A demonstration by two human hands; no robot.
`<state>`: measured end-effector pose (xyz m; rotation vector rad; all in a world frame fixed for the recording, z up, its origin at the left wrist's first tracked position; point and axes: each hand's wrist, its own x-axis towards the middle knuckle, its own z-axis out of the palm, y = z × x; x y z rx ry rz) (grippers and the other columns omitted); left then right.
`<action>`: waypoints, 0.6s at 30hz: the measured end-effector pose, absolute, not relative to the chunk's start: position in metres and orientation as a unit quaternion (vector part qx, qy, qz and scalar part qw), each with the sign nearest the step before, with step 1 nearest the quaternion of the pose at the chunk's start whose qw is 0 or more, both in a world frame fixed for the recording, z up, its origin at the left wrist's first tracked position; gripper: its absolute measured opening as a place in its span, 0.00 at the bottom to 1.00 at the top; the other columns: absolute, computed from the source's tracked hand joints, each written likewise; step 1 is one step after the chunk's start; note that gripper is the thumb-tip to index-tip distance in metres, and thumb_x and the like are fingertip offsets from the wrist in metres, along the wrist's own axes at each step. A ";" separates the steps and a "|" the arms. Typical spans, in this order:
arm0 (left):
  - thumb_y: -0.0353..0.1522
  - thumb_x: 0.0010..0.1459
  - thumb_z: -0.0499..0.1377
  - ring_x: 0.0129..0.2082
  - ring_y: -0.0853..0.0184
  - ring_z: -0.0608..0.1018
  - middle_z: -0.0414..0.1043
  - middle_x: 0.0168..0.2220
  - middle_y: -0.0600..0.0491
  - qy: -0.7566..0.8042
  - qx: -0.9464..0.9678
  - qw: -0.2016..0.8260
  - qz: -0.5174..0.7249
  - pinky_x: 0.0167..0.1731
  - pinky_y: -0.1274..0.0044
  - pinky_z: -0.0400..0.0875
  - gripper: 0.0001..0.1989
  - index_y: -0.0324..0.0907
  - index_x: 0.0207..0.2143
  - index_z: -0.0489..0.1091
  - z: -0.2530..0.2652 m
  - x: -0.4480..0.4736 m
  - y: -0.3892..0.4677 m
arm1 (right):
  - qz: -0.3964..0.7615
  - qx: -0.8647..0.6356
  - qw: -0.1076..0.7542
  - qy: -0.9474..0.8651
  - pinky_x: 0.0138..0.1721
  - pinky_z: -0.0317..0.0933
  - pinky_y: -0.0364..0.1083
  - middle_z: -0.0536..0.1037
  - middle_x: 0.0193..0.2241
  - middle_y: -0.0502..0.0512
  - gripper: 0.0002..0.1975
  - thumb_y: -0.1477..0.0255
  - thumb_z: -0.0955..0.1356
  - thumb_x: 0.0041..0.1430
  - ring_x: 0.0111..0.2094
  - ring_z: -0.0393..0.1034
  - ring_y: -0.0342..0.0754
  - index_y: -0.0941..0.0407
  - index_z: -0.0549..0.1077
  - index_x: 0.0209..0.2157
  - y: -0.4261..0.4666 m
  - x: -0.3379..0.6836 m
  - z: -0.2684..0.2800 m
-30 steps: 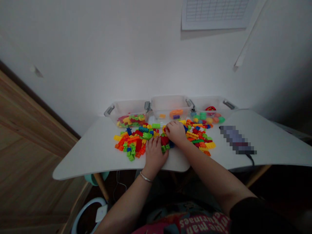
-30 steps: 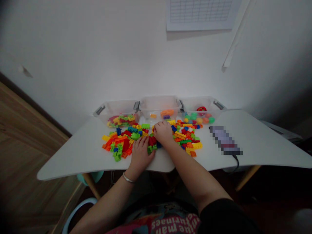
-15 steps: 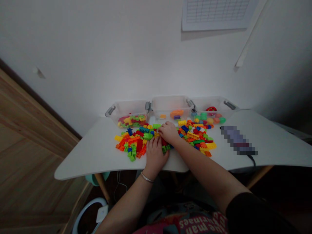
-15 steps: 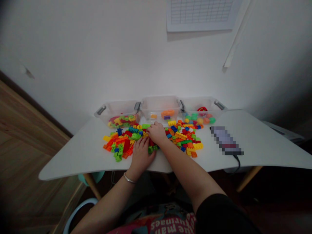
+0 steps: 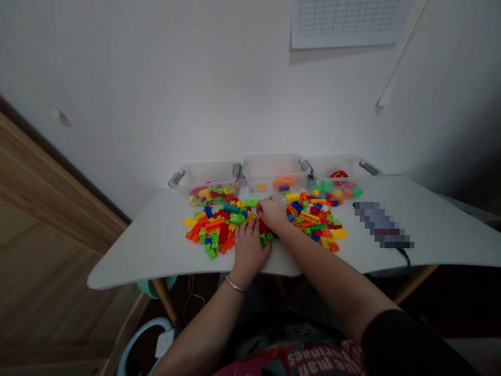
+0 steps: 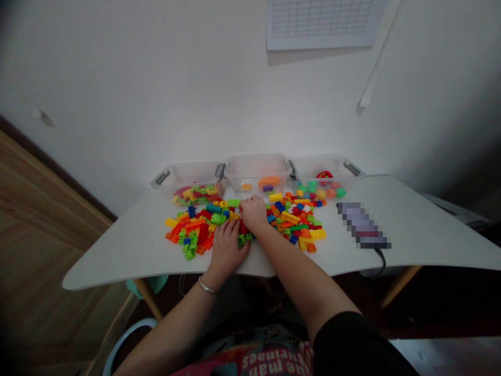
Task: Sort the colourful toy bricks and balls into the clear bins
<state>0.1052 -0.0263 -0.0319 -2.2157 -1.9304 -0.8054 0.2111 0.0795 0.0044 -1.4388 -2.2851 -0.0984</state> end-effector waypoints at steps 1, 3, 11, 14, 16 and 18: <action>0.37 0.54 0.59 0.62 0.49 0.63 0.65 0.61 0.43 -0.632 -0.727 0.046 -0.264 0.64 0.56 0.53 0.31 0.37 0.60 0.63 -0.032 0.105 -0.026 | -0.021 -0.521 0.237 -0.819 0.49 0.56 0.51 0.80 0.37 0.58 0.07 0.72 0.67 0.59 0.45 0.66 0.54 0.56 0.77 0.36 0.080 0.212 0.004; 0.38 0.54 0.60 0.62 0.49 0.63 0.65 0.61 0.42 -0.627 -0.728 0.043 -0.272 0.64 0.55 0.53 0.31 0.37 0.60 0.63 -0.033 0.105 -0.026 | 0.019 -0.522 0.292 -0.801 0.49 0.58 0.50 0.79 0.37 0.57 0.06 0.72 0.68 0.57 0.44 0.67 0.54 0.56 0.76 0.36 0.079 0.213 0.004; 0.34 0.59 0.56 0.61 0.52 0.63 0.67 0.57 0.40 -0.583 -0.716 0.007 -0.383 0.60 0.57 0.60 0.28 0.36 0.61 0.59 -0.040 0.098 -0.023 | 0.190 -0.449 0.506 -0.712 0.42 0.65 0.50 0.76 0.33 0.54 0.05 0.71 0.67 0.54 0.36 0.70 0.50 0.54 0.71 0.34 0.050 0.234 -0.005; 0.32 0.62 0.54 0.57 0.57 0.68 0.70 0.54 0.43 -0.554 -0.706 -0.019 -0.441 0.57 0.61 0.65 0.23 0.39 0.59 0.62 -0.040 0.093 -0.022 | 0.215 -0.414 0.503 -0.728 0.39 0.66 0.48 0.75 0.32 0.53 0.05 0.72 0.66 0.54 0.34 0.70 0.48 0.54 0.70 0.34 0.028 0.243 -0.012; 0.32 0.63 0.53 0.53 0.59 0.71 0.74 0.50 0.46 -0.534 -0.714 -0.035 -0.451 0.55 0.63 0.67 0.18 0.42 0.54 0.67 -0.038 0.090 -0.023 | 0.200 -0.388 0.481 -0.760 0.39 0.65 0.49 0.75 0.32 0.53 0.04 0.73 0.66 0.54 0.34 0.70 0.48 0.54 0.71 0.34 0.016 0.247 -0.016; 0.31 0.63 0.54 0.48 0.60 0.73 0.76 0.45 0.48 -0.520 -0.727 -0.042 -0.446 0.52 0.63 0.68 0.13 0.43 0.48 0.72 -0.037 0.089 -0.024 | 0.175 -0.361 0.466 -0.789 0.41 0.65 0.49 0.76 0.32 0.53 0.03 0.74 0.66 0.56 0.36 0.70 0.49 0.53 0.71 0.33 0.008 0.249 -0.018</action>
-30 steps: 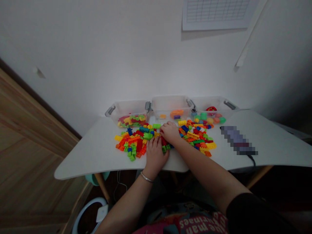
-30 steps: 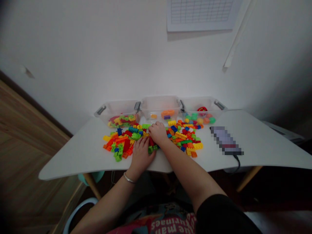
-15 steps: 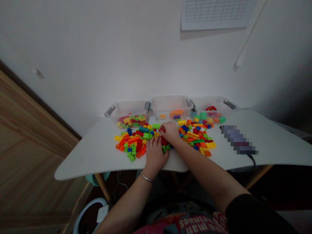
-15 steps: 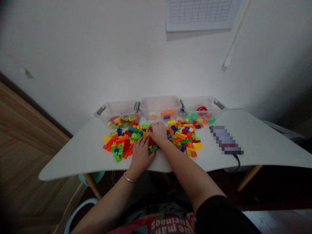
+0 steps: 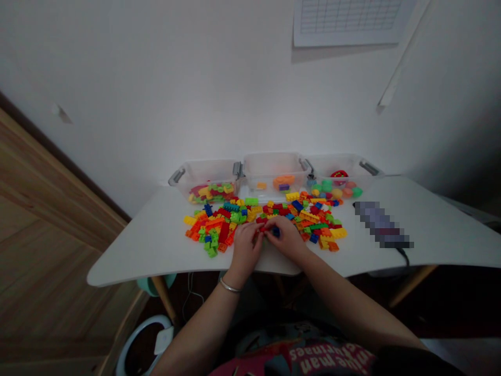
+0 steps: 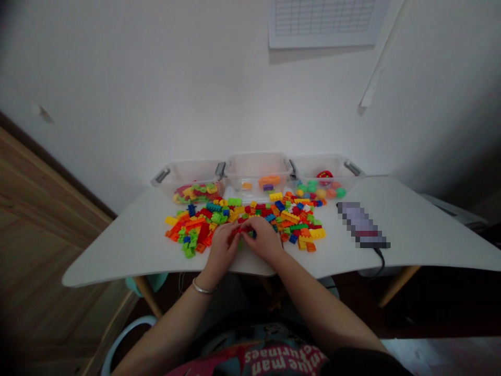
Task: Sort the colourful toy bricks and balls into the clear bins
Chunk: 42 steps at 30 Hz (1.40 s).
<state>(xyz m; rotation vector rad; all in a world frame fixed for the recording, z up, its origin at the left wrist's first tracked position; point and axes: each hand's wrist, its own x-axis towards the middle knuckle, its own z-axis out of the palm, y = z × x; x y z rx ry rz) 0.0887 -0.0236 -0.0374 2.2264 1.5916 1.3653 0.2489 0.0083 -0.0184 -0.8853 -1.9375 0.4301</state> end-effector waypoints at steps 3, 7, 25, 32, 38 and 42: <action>0.31 0.62 0.56 0.44 0.61 0.75 0.77 0.41 0.49 0.521 0.731 0.044 0.439 0.49 0.64 0.69 0.10 0.43 0.44 0.74 -0.037 0.088 -0.025 | 0.139 -0.351 0.459 -0.804 0.43 0.64 0.49 0.76 0.33 0.54 0.03 0.75 0.65 0.58 0.39 0.70 0.50 0.53 0.71 0.32 0.003 0.252 -0.021; 0.30 0.61 0.57 0.43 0.62 0.76 0.78 0.40 0.50 0.522 0.728 0.056 0.441 0.46 0.66 0.70 0.09 0.43 0.43 0.74 -0.036 0.089 -0.025 | 0.074 -0.385 0.418 -0.820 0.47 0.62 0.52 0.78 0.37 0.56 0.04 0.72 0.67 0.59 0.42 0.70 0.52 0.54 0.72 0.37 -0.001 0.256 -0.023; 0.34 0.56 0.59 0.43 0.64 0.77 0.75 0.40 0.50 0.504 0.575 0.156 0.625 0.48 0.68 0.71 0.08 0.43 0.39 0.69 0.031 0.055 0.020 | 0.014 -0.463 0.334 -0.821 0.55 0.59 0.54 0.77 0.44 0.60 0.12 0.74 0.67 0.56 0.49 0.66 0.56 0.56 0.73 0.43 -0.012 0.251 -0.021; 0.29 0.54 0.58 0.36 0.70 0.77 0.74 0.35 0.52 0.562 0.446 0.066 0.694 0.41 0.77 0.71 0.06 0.40 0.36 0.65 0.082 -0.008 0.092 | 0.016 -0.453 0.339 -0.824 0.54 0.60 0.56 0.77 0.44 0.60 0.10 0.71 0.67 0.59 0.49 0.66 0.57 0.55 0.73 0.42 -0.013 0.252 -0.021; 0.28 0.53 0.58 0.40 0.69 0.77 0.75 0.38 0.51 0.612 0.488 -0.006 0.623 0.46 0.75 0.69 0.07 0.40 0.36 0.66 0.079 -0.033 0.107 | 0.015 -0.457 0.332 -0.825 0.54 0.60 0.55 0.77 0.43 0.59 0.09 0.71 0.67 0.59 0.49 0.66 0.56 0.55 0.73 0.42 -0.013 0.251 -0.019; 0.31 0.53 0.59 0.41 0.63 0.77 0.77 0.36 0.50 0.676 0.522 -0.021 0.520 0.53 0.67 0.65 0.05 0.41 0.34 0.69 0.070 -0.041 0.112 | 0.016 -0.457 0.327 -0.827 0.54 0.60 0.55 0.77 0.43 0.60 0.09 0.71 0.67 0.59 0.49 0.66 0.56 0.56 0.73 0.42 -0.013 0.251 -0.019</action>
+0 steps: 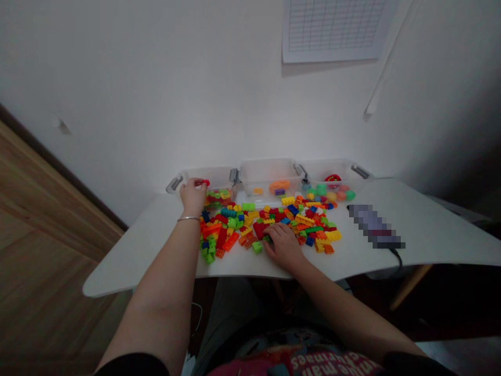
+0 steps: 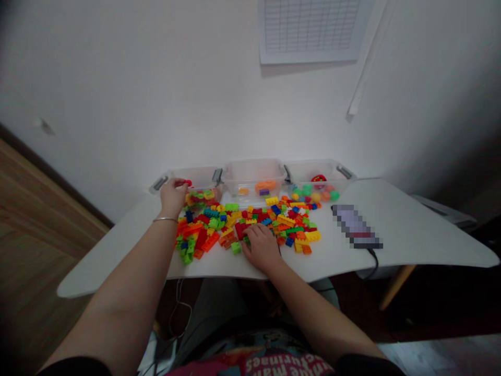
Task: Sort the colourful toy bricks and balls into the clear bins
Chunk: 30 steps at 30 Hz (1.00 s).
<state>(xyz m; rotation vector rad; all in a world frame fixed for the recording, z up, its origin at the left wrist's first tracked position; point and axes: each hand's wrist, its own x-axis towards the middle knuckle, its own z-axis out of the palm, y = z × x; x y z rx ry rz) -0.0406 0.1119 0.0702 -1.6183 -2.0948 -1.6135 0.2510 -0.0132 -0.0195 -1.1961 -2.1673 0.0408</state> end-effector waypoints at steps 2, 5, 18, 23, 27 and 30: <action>0.32 0.55 0.58 0.40 0.62 0.77 0.78 0.35 0.50 -0.698 -0.534 0.034 -0.476 0.58 0.63 0.57 0.05 0.41 0.34 0.72 0.068 -0.041 0.114 | 0.014 -0.456 0.331 -0.826 0.55 0.60 0.55 0.77 0.43 0.60 0.09 0.71 0.67 0.59 0.49 0.65 0.57 0.56 0.73 0.42 -0.013 0.251 -0.021; 0.34 0.57 0.56 0.41 0.59 0.78 0.80 0.36 0.49 -0.716 -0.554 0.052 -0.423 0.62 0.58 0.48 0.09 0.42 0.35 0.75 0.067 -0.041 0.116 | 0.013 -0.456 0.338 -0.823 0.55 0.60 0.56 0.77 0.43 0.59 0.09 0.71 0.67 0.58 0.49 0.66 0.57 0.56 0.73 0.42 -0.012 0.250 -0.022; 0.33 0.57 0.53 0.57 0.51 0.70 0.72 0.55 0.42 -0.679 -0.624 0.084 -0.378 0.62 0.53 0.50 0.21 0.42 0.52 0.72 0.065 -0.032 0.093 | 0.020 -0.455 0.337 -0.824 0.53 0.61 0.55 0.77 0.43 0.59 0.10 0.71 0.67 0.58 0.49 0.66 0.57 0.56 0.73 0.42 -0.012 0.251 -0.022; 0.35 0.57 0.55 0.61 0.52 0.65 0.63 0.61 0.38 -0.611 -0.661 0.084 -0.427 0.61 0.59 0.58 0.24 0.38 0.56 0.66 0.042 0.015 0.053 | 0.019 -0.455 0.336 -0.825 0.53 0.61 0.55 0.77 0.43 0.59 0.10 0.71 0.67 0.58 0.49 0.66 0.57 0.56 0.73 0.42 -0.010 0.252 -0.024; 0.36 0.58 0.56 0.61 0.52 0.66 0.65 0.60 0.40 -0.582 -0.713 0.053 -0.388 0.61 0.55 0.58 0.25 0.42 0.58 0.63 0.007 0.062 0.008 | 0.013 -0.453 0.341 -0.823 0.53 0.60 0.55 0.77 0.42 0.60 0.11 0.72 0.67 0.57 0.48 0.66 0.57 0.56 0.73 0.43 -0.009 0.252 -0.025; 0.34 0.57 0.57 0.63 0.51 0.63 0.62 0.62 0.40 -0.578 -0.742 0.047 -0.335 0.63 0.52 0.51 0.32 0.41 0.64 0.56 -0.016 0.088 -0.021 | 0.012 -0.457 0.340 -0.822 0.54 0.60 0.55 0.77 0.43 0.60 0.12 0.73 0.67 0.56 0.49 0.66 0.57 0.56 0.73 0.43 -0.009 0.252 -0.026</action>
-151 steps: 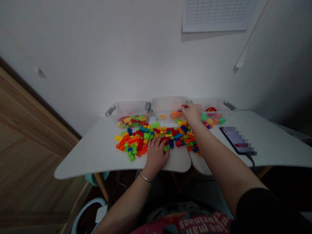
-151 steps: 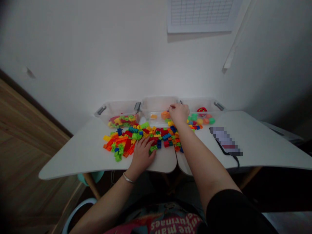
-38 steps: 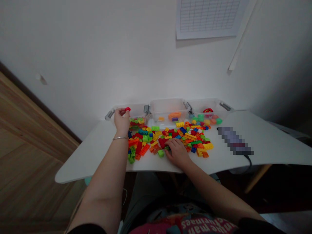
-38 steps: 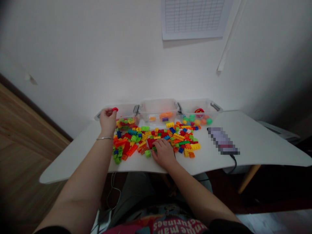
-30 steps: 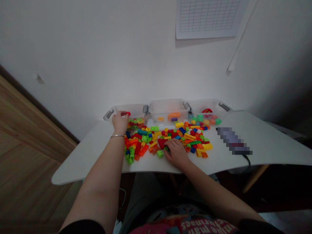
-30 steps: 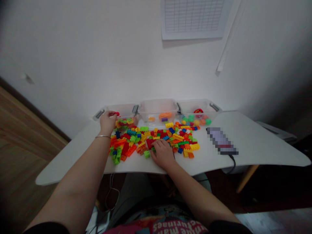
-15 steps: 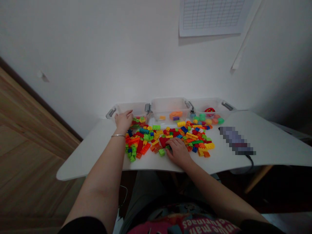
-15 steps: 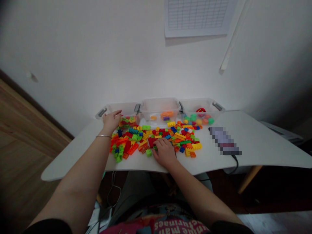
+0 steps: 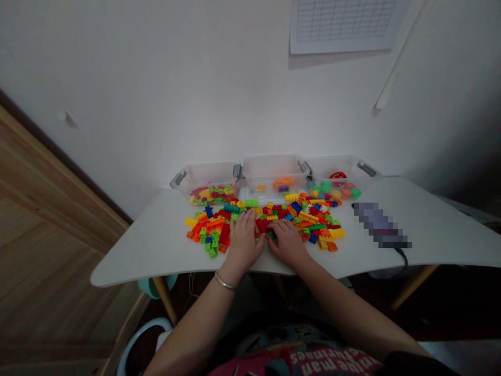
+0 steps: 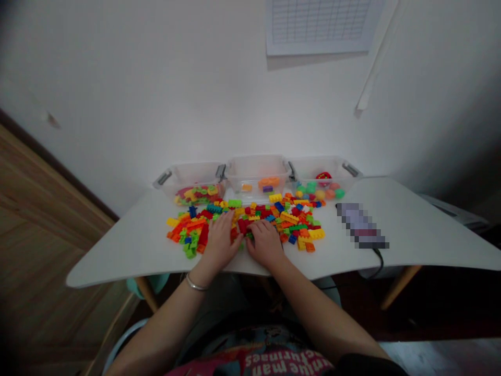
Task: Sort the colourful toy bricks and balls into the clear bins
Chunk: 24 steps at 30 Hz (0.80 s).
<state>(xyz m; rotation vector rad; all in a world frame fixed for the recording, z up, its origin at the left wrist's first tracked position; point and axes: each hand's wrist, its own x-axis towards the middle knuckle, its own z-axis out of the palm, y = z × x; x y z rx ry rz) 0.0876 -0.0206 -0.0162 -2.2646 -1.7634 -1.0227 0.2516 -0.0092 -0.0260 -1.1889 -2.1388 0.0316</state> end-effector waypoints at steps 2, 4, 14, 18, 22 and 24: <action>0.34 0.58 0.57 0.64 0.49 0.62 0.62 0.63 0.40 -0.582 -0.751 0.047 -0.308 0.63 0.50 0.49 0.32 0.40 0.64 0.56 -0.026 0.097 -0.031 | 0.009 -0.460 0.337 -0.822 0.54 0.60 0.55 0.77 0.43 0.60 0.12 0.74 0.67 0.54 0.49 0.66 0.57 0.56 0.73 0.42 -0.009 0.251 -0.027; 0.35 0.59 0.56 0.64 0.48 0.62 0.62 0.63 0.40 -0.590 -0.751 0.051 -0.292 0.63 0.49 0.49 0.31 0.40 0.64 0.57 -0.030 0.101 -0.035 | 0.006 -0.460 0.335 -0.822 0.55 0.59 0.55 0.77 0.43 0.60 0.13 0.75 0.67 0.53 0.49 0.66 0.57 0.56 0.73 0.42 -0.008 0.251 -0.028; 0.36 0.59 0.56 0.64 0.47 0.61 0.63 0.62 0.39 -0.592 -0.760 0.068 -0.261 0.64 0.48 0.47 0.31 0.37 0.63 0.59 -0.034 0.104 -0.030 | -0.001 -0.487 0.349 -0.801 0.54 0.60 0.57 0.77 0.41 0.61 0.12 0.74 0.68 0.51 0.48 0.66 0.59 0.56 0.74 0.40 -0.008 0.252 -0.028; 0.35 0.58 0.56 0.64 0.48 0.62 0.63 0.62 0.40 -0.586 -0.761 0.064 -0.271 0.64 0.49 0.47 0.30 0.38 0.63 0.59 -0.037 0.103 -0.029 | -0.002 -0.485 0.341 -0.805 0.54 0.59 0.58 0.76 0.44 0.60 0.11 0.73 0.69 0.51 0.50 0.65 0.59 0.55 0.74 0.38 -0.008 0.252 -0.029; 0.32 0.56 0.57 0.63 0.48 0.63 0.63 0.62 0.42 -0.580 -0.761 0.049 -0.284 0.64 0.49 0.47 0.29 0.39 0.61 0.61 -0.037 0.100 -0.031 | -0.007 -0.480 0.332 -0.812 0.56 0.58 0.58 0.75 0.46 0.60 0.10 0.72 0.70 0.51 0.52 0.64 0.59 0.55 0.75 0.38 -0.008 0.252 -0.030; 0.30 0.55 0.57 0.63 0.49 0.63 0.65 0.61 0.43 -0.582 -0.757 0.047 -0.294 0.64 0.49 0.48 0.28 0.39 0.59 0.62 -0.035 0.099 -0.033 | -0.005 -0.478 0.336 -0.812 0.56 0.58 0.57 0.75 0.47 0.60 0.09 0.72 0.70 0.51 0.52 0.64 0.58 0.55 0.75 0.37 -0.008 0.252 -0.029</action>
